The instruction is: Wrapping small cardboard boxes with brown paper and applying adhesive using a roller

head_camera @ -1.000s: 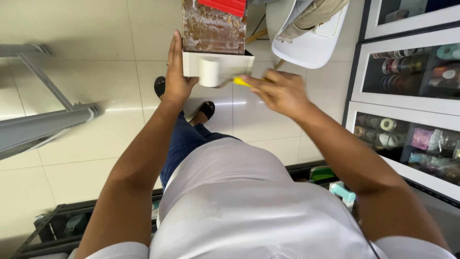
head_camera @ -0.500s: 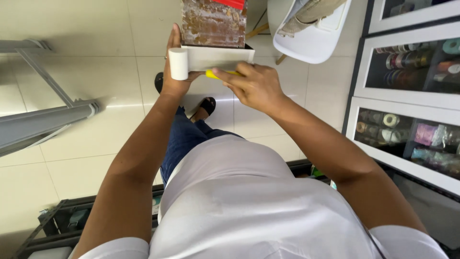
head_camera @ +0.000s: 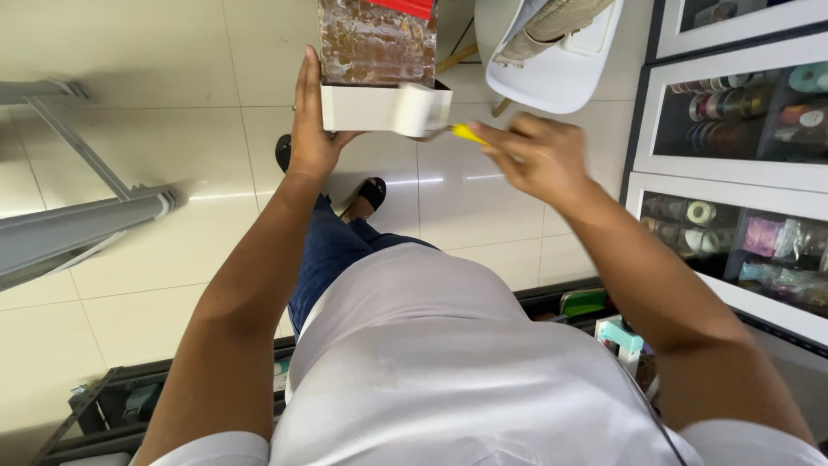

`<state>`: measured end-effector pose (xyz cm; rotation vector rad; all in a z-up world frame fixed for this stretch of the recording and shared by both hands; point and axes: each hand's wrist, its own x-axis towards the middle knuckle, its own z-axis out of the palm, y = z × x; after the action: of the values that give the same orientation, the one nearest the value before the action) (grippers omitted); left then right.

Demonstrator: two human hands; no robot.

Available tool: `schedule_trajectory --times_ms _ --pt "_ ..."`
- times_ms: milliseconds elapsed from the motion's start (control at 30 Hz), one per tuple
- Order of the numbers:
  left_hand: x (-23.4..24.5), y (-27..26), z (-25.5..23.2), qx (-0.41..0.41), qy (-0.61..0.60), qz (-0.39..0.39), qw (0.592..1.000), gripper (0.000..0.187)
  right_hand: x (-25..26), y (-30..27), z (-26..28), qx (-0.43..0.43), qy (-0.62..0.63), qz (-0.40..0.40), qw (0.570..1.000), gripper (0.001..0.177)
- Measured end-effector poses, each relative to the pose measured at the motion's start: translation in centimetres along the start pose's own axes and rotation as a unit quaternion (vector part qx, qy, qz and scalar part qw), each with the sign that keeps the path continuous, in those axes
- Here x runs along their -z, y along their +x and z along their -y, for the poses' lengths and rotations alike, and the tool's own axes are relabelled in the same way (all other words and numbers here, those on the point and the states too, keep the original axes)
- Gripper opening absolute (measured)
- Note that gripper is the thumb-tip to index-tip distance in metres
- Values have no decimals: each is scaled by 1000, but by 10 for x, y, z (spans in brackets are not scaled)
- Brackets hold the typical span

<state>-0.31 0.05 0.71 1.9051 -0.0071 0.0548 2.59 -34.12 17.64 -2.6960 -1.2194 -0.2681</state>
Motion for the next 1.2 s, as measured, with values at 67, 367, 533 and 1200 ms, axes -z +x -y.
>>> schedule_trajectory --times_ms 67,367,533,1200 --pt "-1 1 -1 -3 7 -7 1000 132 -31 31 17 19 42 -21 999 31" --pt "-1 0 3 -23 -22 -9 999 124 -19 25 6 2 57 0 998 40" --pt "1 1 -1 -20 -24 -7 999 126 30 -46 -41 -51 41 27 997 36" --pt "3 -2 -4 12 -23 8 1000 128 -7 -60 -28 8 -31 -15 999 47"
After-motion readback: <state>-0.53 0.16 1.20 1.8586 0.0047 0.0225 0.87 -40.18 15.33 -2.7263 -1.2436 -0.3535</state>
